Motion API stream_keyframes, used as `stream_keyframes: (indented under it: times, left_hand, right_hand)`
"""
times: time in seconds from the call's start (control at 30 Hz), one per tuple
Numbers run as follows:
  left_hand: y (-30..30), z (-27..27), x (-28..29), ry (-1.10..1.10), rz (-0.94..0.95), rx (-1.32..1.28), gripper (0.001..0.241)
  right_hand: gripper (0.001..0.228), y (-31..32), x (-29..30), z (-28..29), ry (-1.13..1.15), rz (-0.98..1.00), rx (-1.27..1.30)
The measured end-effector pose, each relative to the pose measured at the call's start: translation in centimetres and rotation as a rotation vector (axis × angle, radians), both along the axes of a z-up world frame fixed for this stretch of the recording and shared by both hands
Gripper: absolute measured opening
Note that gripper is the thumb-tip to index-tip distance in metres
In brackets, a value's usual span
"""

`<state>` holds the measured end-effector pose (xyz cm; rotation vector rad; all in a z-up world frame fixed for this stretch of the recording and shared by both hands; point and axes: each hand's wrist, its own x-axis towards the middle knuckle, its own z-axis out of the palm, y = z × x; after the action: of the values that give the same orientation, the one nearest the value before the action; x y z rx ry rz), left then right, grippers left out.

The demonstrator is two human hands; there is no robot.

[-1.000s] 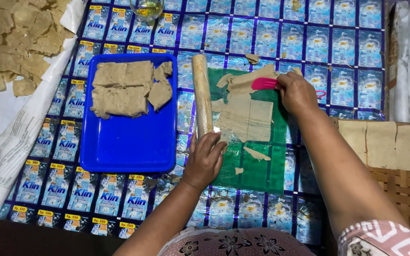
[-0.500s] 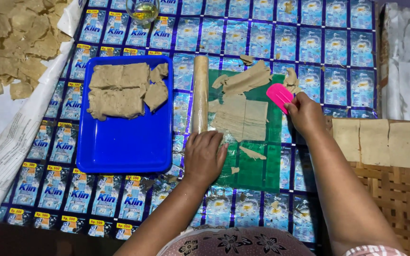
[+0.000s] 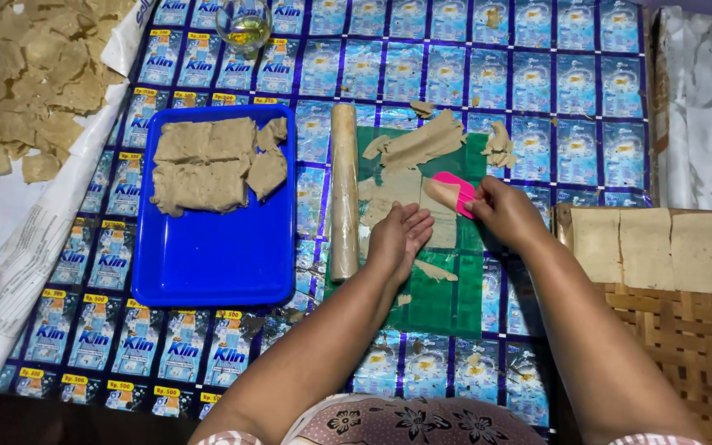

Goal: Rolling out dough and cutting it into square shapes using a rolling pin and a plastic tool.

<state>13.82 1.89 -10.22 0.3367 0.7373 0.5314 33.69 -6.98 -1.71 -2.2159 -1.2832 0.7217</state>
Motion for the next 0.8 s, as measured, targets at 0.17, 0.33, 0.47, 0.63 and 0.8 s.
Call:
stream_keyframes:
  times: [0.17,0.33,0.47,0.63,0.8]
  left_hand:
    - [-0.5,-2.1,0.9,-0.126,0.088,-0.179,0.055]
    - [-0.8,-1.8,0.9,-0.173,0.162,-0.184,0.045]
    - [-1.1,0.4,0.1,-0.131,0.107,-0.189,0.055]
    - [-2.0,4.0,-2.8,-0.105,0.061,-0.153,0.06]
    - [-2.5,6.5,-6.1,-0.077,-0.042,-0.056,0.053]
  right_hand:
    - [0.019,-3.8,-6.4,3.7,-0.35,0.082,0.207]
    - [0.02,-6.4,-8.8,3.3,-0.547,0.113,0.405]
    - [0.02,-7.3,-8.3,2.6,-0.478,-0.165,0.421]
    - [0.021,-8.1,-8.4,2.9,-0.468,-0.257,0.347]
    - [0.026,-8.4,-9.4,4.1,-0.616,-0.219,0.308]
